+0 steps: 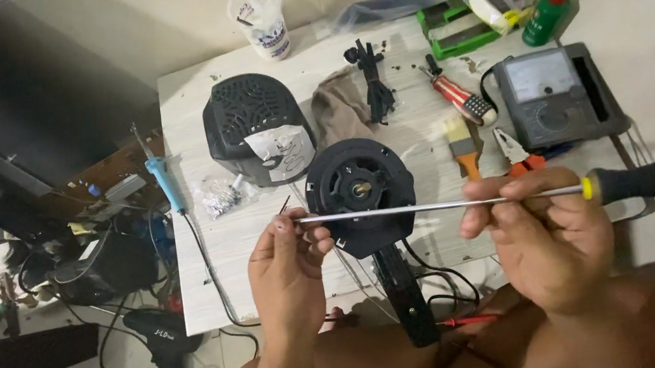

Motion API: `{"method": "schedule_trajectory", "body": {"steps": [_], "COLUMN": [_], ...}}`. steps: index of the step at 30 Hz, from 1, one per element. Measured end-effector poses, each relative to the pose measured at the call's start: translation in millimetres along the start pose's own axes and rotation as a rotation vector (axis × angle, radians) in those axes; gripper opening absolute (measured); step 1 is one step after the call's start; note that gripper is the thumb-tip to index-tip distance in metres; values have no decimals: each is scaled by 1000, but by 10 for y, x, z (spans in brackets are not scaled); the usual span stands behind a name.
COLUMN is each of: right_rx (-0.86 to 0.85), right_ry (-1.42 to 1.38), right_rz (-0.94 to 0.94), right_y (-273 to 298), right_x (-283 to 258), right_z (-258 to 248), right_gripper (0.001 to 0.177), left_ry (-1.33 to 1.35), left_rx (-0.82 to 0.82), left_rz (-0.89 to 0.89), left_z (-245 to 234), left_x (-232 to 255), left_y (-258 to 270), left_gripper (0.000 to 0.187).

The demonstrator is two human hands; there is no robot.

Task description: Cleaning a fan motor with a brush and using a screwdriver to adjust components during a repair task.

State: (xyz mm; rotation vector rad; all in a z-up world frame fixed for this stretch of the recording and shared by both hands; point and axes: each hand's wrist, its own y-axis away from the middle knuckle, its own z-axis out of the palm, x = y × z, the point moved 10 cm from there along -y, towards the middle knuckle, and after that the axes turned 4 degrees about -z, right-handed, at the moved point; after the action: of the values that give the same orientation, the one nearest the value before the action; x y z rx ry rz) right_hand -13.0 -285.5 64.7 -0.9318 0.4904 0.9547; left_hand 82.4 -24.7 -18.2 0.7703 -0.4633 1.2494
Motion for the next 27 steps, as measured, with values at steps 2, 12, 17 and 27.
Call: {"method": "schedule_trajectory", "body": {"steps": [2, 12, 17, 27], "right_rx": [47, 56, -116, -198], "right_ry": [108, 609, 784, 763], "right_rz": [-102, -322, -195, -169], "right_y": [-18, -257, -349, -471], "right_x": [-77, -702, -593, -484], "right_z": [3, 441, 790, 1073], "right_gripper": [23, 19, 21, 15], "left_ry": [-63, -206, -555, -684], "left_rx": [-76, 168, 259, 188], "left_rz": [22, 47, -91, -47], "left_z": [74, -136, -140, -86], "left_x": [-20, 248, 203, 214], "left_y": [21, -49, 0, -15], "left_gripper": [26, 30, 22, 33]}}
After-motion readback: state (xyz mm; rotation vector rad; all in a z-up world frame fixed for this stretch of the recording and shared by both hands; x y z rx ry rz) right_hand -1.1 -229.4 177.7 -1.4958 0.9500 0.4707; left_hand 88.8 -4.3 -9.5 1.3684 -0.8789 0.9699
